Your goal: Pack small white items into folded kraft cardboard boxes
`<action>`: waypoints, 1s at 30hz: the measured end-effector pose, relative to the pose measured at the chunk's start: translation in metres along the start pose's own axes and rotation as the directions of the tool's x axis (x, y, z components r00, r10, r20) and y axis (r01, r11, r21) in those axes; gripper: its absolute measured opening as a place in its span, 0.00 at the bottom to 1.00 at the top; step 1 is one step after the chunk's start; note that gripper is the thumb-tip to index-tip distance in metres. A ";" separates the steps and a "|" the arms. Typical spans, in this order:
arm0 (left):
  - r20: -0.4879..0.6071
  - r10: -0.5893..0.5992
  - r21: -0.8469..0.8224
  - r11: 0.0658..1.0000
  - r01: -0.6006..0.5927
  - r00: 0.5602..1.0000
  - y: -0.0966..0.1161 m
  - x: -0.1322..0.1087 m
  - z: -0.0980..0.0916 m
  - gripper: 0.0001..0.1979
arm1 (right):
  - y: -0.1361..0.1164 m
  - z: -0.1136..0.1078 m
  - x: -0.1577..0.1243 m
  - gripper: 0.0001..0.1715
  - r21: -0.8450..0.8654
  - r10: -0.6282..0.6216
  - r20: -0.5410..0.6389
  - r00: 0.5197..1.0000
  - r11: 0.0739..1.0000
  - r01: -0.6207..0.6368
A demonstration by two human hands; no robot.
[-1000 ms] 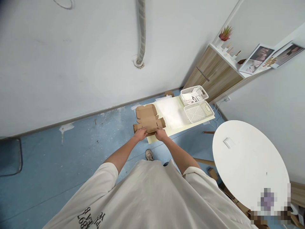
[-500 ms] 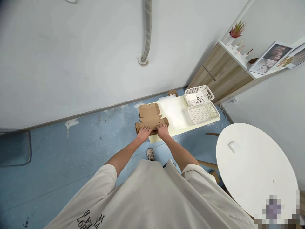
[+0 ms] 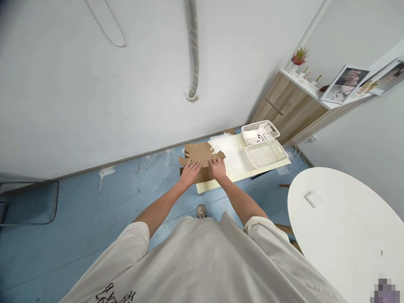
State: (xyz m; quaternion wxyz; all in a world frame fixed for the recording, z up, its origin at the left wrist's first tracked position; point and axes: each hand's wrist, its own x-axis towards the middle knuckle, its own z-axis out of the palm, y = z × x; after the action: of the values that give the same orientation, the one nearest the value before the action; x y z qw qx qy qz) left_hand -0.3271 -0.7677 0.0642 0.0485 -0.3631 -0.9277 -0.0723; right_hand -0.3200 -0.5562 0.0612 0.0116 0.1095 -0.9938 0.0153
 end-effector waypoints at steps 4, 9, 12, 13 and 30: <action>-0.079 0.025 0.015 1.000 -0.024 0.997 0.035 0.024 -0.022 0.31 | 0.034 -0.027 -0.019 0.29 0.009 0.046 -0.136 0.990 0.999 -0.045; -0.160 0.115 0.001 0.993 -0.117 0.980 0.109 0.064 -0.041 0.35 | 0.098 -0.059 -0.073 0.29 -0.003 0.153 -0.267 0.951 0.987 -0.160; -0.184 0.195 -0.024 0.979 -0.203 0.963 0.169 0.089 -0.042 0.35 | 0.142 -0.073 -0.126 0.28 -0.020 0.242 -0.297 0.924 0.966 -0.259; -0.190 0.229 -0.036 0.970 -0.240 0.955 0.192 0.096 -0.041 0.35 | 0.157 -0.076 -0.147 0.28 -0.028 0.272 -0.304 0.913 0.956 -0.294; -0.133 0.836 -0.165 0.511 -0.844 0.532 0.565 0.172 0.021 0.31 | 0.305 -0.077 -0.519 0.29 -0.036 0.843 -0.283 0.458 0.468 -0.883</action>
State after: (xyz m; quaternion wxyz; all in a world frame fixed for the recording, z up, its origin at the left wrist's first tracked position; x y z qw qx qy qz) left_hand -0.0688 -0.2393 0.1243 0.0556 -0.7677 -0.6222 -0.1432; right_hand 0.1219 -0.1435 0.1164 0.1245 -0.4146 -0.8997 -0.0571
